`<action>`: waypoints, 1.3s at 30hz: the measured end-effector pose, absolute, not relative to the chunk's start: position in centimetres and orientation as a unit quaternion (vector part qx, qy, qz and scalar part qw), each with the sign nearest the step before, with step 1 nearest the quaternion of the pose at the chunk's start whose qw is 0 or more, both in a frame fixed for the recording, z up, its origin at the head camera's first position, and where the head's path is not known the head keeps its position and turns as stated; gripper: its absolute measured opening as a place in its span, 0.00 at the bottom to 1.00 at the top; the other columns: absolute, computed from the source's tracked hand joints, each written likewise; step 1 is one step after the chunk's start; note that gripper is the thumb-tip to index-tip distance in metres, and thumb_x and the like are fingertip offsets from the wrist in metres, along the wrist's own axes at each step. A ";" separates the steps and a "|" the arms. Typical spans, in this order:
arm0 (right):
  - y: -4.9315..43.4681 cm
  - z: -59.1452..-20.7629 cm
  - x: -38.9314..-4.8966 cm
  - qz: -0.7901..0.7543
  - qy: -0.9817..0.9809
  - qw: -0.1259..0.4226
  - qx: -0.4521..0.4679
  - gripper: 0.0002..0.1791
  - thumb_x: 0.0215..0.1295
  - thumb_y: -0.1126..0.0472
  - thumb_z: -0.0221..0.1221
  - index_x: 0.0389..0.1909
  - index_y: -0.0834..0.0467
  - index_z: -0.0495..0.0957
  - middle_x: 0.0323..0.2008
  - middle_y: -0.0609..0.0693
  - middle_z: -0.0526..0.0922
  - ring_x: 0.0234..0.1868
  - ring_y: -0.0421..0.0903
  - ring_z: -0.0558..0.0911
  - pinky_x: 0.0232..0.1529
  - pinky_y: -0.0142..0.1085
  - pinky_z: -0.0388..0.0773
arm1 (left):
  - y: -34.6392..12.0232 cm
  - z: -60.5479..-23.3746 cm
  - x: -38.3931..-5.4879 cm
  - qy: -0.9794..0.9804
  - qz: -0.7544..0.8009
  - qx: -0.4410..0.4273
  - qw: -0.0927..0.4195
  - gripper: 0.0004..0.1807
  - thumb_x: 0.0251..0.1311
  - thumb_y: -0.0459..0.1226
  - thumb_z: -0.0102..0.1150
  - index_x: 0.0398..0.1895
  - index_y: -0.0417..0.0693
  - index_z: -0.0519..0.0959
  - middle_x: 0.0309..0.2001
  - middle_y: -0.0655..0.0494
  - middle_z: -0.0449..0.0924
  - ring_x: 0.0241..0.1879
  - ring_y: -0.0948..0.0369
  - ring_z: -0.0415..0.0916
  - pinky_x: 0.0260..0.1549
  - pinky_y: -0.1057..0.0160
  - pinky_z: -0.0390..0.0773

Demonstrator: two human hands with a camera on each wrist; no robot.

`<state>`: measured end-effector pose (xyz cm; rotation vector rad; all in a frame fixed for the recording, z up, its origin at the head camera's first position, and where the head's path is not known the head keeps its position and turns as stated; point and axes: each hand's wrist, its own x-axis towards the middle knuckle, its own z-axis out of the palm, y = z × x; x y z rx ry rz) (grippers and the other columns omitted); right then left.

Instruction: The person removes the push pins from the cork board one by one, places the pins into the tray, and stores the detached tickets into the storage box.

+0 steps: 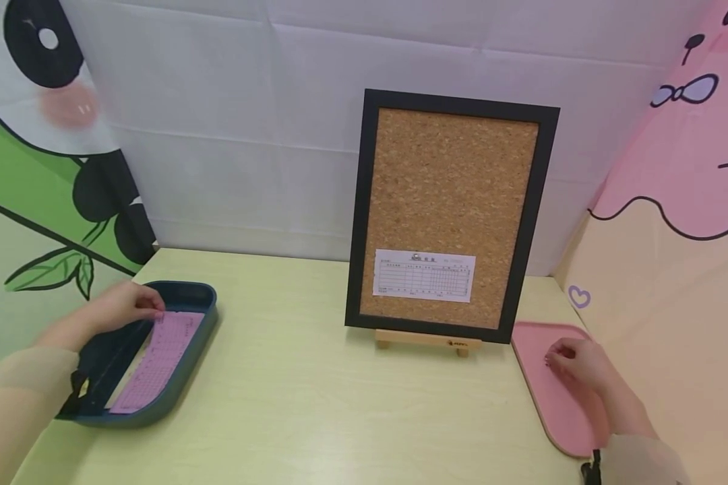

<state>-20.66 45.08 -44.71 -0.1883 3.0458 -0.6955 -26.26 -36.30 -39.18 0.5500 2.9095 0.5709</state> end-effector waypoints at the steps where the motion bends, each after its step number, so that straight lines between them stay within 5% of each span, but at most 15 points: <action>1: 45.1 -44.8 -20.7 -0.222 0.973 0.007 -0.062 0.06 0.62 0.61 0.61 0.33 0.61 0.80 0.26 0.48 0.79 0.23 0.35 0.70 0.24 0.29 0.70 | -36.3 -39.2 -26.2 0.963 0.188 0.181 0.063 0.03 0.55 0.33 0.64 0.30 0.41 0.82 0.29 0.57 0.81 0.29 0.60 0.74 0.36 0.55 0.79; 30: 45.0 -41.8 -19.6 -0.204 0.978 0.016 -0.044 0.12 0.64 0.57 0.59 0.40 0.63 0.78 0.31 0.52 0.79 0.27 0.41 0.72 0.24 0.30 0.72 | -35.0 -37.1 -25.4 0.970 0.189 0.151 0.040 0.12 0.57 0.33 0.62 0.41 0.33 0.79 0.32 0.52 0.82 0.31 0.59 0.77 0.34 0.53 0.79; 39: 44.3 -39.3 -19.4 -0.169 0.982 -0.044 -0.072 0.11 0.63 0.54 0.60 0.36 0.58 0.80 0.31 0.50 0.83 0.28 0.30 0.72 0.28 0.30 0.71 | -32.6 -35.5 -24.4 0.977 0.172 0.127 -0.012 0.14 0.60 0.37 0.60 0.44 0.35 0.78 0.33 0.47 0.82 0.32 0.54 0.78 0.34 0.51 0.78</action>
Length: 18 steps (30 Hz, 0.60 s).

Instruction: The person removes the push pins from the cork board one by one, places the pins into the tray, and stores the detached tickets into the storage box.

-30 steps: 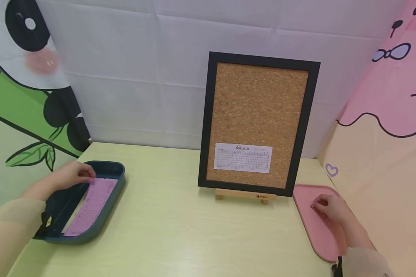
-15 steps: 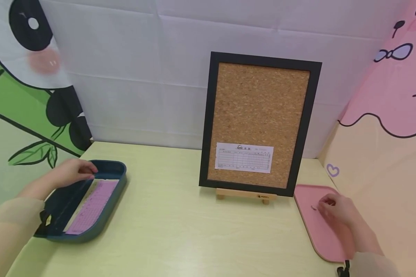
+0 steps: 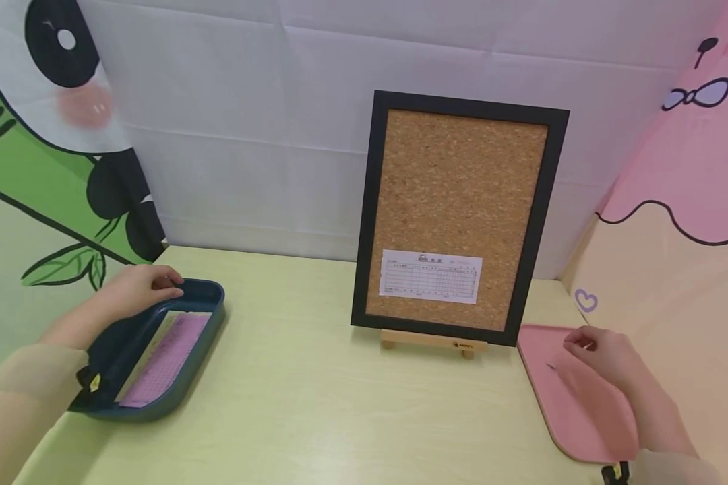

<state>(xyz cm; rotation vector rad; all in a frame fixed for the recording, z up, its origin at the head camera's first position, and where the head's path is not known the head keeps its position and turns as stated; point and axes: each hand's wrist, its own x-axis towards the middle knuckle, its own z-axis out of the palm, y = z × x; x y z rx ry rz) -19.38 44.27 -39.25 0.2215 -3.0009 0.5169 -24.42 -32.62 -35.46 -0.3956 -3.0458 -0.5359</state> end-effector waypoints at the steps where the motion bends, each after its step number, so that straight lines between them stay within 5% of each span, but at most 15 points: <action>1: 44.2 -39.0 -19.3 0.166 -0.982 0.055 0.075 0.10 0.62 0.54 0.61 0.36 0.57 0.80 0.30 0.49 0.83 0.29 0.29 0.72 0.28 0.30 0.71 | -32.3 -35.3 -24.3 -0.977 -0.171 -0.124 0.017 0.14 0.60 0.37 0.60 0.44 0.35 0.78 0.34 0.45 0.82 0.33 0.53 0.78 0.35 0.50 0.78; 9: 42.7 -37.3 -18.5 0.180 -0.972 0.112 0.103 0.06 0.60 0.58 0.63 0.35 0.56 0.81 0.25 0.43 0.79 0.25 0.27 0.69 0.23 0.30 0.67 | -29.6 -33.9 -23.2 -0.977 -0.175 -0.113 0.042 0.17 0.62 0.39 0.58 0.48 0.35 0.77 0.44 0.38 0.80 0.43 0.43 0.77 0.43 0.44 0.75; 18: 41.1 -35.8 -17.9 0.190 -0.956 0.181 0.128 0.04 0.57 0.61 0.65 0.33 0.53 0.81 0.22 0.35 0.76 0.26 0.25 0.70 0.22 0.26 0.64 | -26.6 -32.7 -22.1 -0.977 -0.158 -0.113 0.090 0.20 0.62 0.41 0.58 0.52 0.36 0.76 0.51 0.35 0.75 0.47 0.42 0.73 0.46 0.43 0.73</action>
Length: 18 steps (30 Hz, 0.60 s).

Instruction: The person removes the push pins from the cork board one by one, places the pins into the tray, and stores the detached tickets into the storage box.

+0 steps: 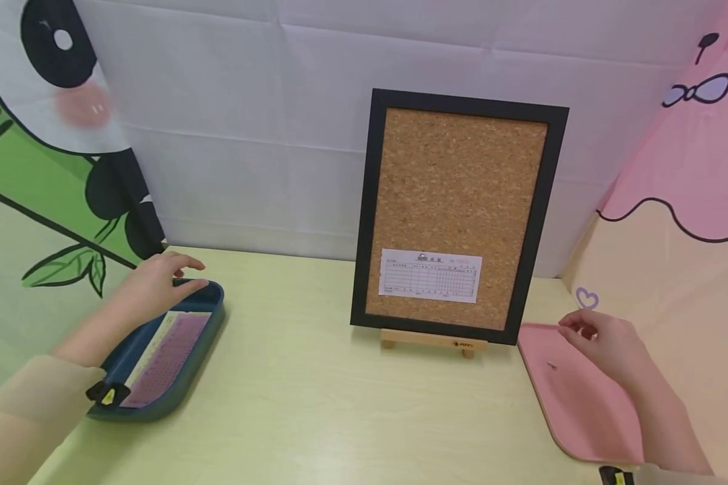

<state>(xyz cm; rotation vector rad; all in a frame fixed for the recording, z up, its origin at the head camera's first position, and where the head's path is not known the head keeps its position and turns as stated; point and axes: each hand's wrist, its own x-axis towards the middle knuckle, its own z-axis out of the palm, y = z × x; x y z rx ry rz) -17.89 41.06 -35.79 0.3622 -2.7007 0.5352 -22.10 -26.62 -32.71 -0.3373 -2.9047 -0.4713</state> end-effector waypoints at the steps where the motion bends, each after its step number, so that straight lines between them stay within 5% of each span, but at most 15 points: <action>1: 40.8 -35.6 -17.8 0.189 -0.956 0.183 0.126 0.04 0.57 0.61 0.65 0.33 0.53 0.81 0.22 0.36 0.76 0.26 0.25 0.69 0.22 0.26 0.64 | -26.3 -32.6 -22.0 -0.976 -0.159 -0.114 0.097 0.20 0.62 0.41 0.58 0.52 0.36 0.76 0.51 0.35 0.75 0.48 0.42 0.73 0.46 0.43 0.72; 9: 38.0 -34.0 -17.0 0.188 -0.952 0.216 0.107 0.03 0.58 0.60 0.64 0.33 0.52 0.81 0.23 0.40 0.78 0.26 0.24 0.68 0.20 0.27 0.65 | -23.8 -32.2 -20.9 -0.971 -0.184 -0.117 0.097 0.23 0.63 0.44 0.58 0.56 0.39 0.73 0.57 0.37 0.70 0.53 0.42 0.69 0.50 0.42 0.69; 18: 34.7 -33.7 -16.6 0.236 -0.910 0.310 0.139 0.08 0.51 0.71 0.66 0.31 0.56 0.82 0.21 0.38 0.74 0.23 0.21 0.69 0.28 0.14 0.67 | -21.8 -32.6 -20.4 -0.961 -0.195 -0.134 0.143 0.24 0.62 0.42 0.59 0.58 0.40 0.72 0.54 0.40 0.74 0.56 0.43 0.67 0.53 0.42 0.68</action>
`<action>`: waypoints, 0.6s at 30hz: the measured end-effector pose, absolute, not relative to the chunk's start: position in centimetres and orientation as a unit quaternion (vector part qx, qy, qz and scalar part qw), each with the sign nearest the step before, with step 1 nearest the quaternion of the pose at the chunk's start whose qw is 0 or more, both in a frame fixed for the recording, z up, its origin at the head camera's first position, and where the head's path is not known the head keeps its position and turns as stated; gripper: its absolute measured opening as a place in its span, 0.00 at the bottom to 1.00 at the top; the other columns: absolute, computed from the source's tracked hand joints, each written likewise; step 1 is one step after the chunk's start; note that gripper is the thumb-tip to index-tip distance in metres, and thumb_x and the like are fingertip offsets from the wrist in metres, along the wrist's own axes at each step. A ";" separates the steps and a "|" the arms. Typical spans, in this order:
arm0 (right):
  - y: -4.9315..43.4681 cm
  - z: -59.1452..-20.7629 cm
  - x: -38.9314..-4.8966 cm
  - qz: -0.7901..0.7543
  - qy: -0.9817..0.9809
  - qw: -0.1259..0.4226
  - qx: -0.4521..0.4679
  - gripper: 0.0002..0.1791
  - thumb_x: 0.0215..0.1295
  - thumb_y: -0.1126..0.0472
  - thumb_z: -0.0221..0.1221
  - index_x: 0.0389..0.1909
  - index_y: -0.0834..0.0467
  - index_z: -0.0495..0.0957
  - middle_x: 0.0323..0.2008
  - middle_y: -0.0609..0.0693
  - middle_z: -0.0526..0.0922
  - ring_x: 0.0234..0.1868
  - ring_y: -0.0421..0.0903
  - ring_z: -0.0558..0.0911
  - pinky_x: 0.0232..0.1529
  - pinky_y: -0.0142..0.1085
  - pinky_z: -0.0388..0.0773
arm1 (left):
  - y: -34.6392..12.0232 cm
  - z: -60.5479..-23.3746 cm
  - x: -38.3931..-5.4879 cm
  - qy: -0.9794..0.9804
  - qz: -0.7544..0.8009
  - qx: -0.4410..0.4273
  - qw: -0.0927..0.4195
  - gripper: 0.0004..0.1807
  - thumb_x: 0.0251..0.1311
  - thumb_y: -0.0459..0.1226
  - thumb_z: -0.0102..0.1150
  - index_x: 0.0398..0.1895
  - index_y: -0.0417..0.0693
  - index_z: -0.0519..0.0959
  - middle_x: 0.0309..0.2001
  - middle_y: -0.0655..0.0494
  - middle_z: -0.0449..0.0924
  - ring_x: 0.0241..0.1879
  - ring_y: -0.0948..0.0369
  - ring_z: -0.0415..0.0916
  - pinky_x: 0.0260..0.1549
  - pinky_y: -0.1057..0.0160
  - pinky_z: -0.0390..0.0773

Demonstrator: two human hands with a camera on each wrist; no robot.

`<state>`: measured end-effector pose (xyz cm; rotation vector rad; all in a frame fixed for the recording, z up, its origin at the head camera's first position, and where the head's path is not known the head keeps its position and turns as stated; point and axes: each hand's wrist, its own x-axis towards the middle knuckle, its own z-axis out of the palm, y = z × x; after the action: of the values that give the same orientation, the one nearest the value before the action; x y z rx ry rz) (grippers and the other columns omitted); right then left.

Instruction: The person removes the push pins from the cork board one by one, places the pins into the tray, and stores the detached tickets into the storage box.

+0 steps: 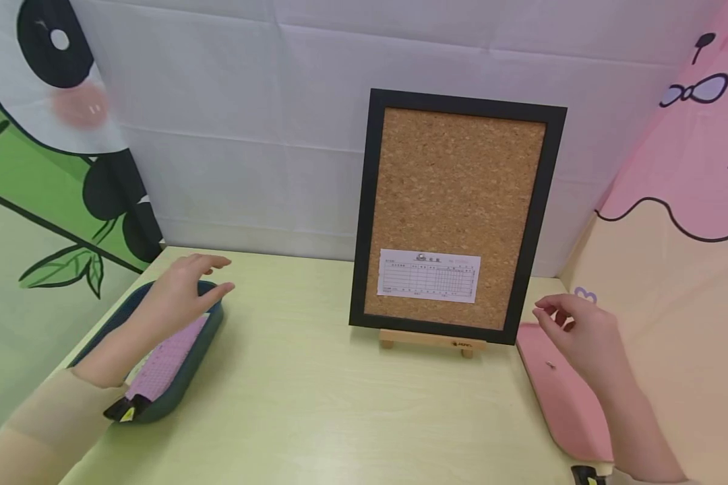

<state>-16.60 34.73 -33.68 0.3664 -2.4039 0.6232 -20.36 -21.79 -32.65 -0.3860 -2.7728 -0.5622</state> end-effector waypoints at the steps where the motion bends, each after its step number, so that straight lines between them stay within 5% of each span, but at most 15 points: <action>1: 34.4 -33.7 -16.6 0.241 -0.904 0.323 0.142 0.09 0.50 0.72 0.66 0.30 0.57 0.82 0.21 0.37 0.74 0.24 0.20 0.69 0.28 0.13 0.67 | -21.5 -32.7 -20.3 -0.959 -0.200 -0.134 0.149 0.24 0.62 0.42 0.59 0.58 0.40 0.72 0.54 0.40 0.74 0.56 0.43 0.67 0.53 0.42 0.67; 8: 31.8 -33.5 -16.6 0.266 -0.873 0.379 0.153 0.11 0.47 0.75 0.66 0.33 0.61 0.82 0.24 0.41 0.76 0.30 0.19 0.70 0.32 0.11 0.67 | -19.6 -33.5 -19.9 -0.930 -0.259 -0.145 0.216 0.23 0.61 0.39 0.60 0.58 0.39 0.71 0.51 0.41 0.75 0.55 0.45 0.66 0.52 0.43 0.68; 18: 29.0 -33.0 -17.4 0.308 -0.835 0.428 0.156 0.12 0.48 0.76 0.67 0.36 0.65 0.82 0.31 0.28 0.75 0.34 0.18 0.72 0.36 0.12 0.68 | -17.2 -34.0 -20.0 -0.898 -0.322 -0.164 0.253 0.24 0.60 0.39 0.61 0.58 0.39 0.70 0.56 0.42 0.72 0.58 0.44 0.64 0.56 0.44 0.64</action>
<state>-17.44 29.02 -33.04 0.3902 -2.0844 0.7702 -19.98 -17.21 -34.04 -0.4451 -2.4400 -0.8744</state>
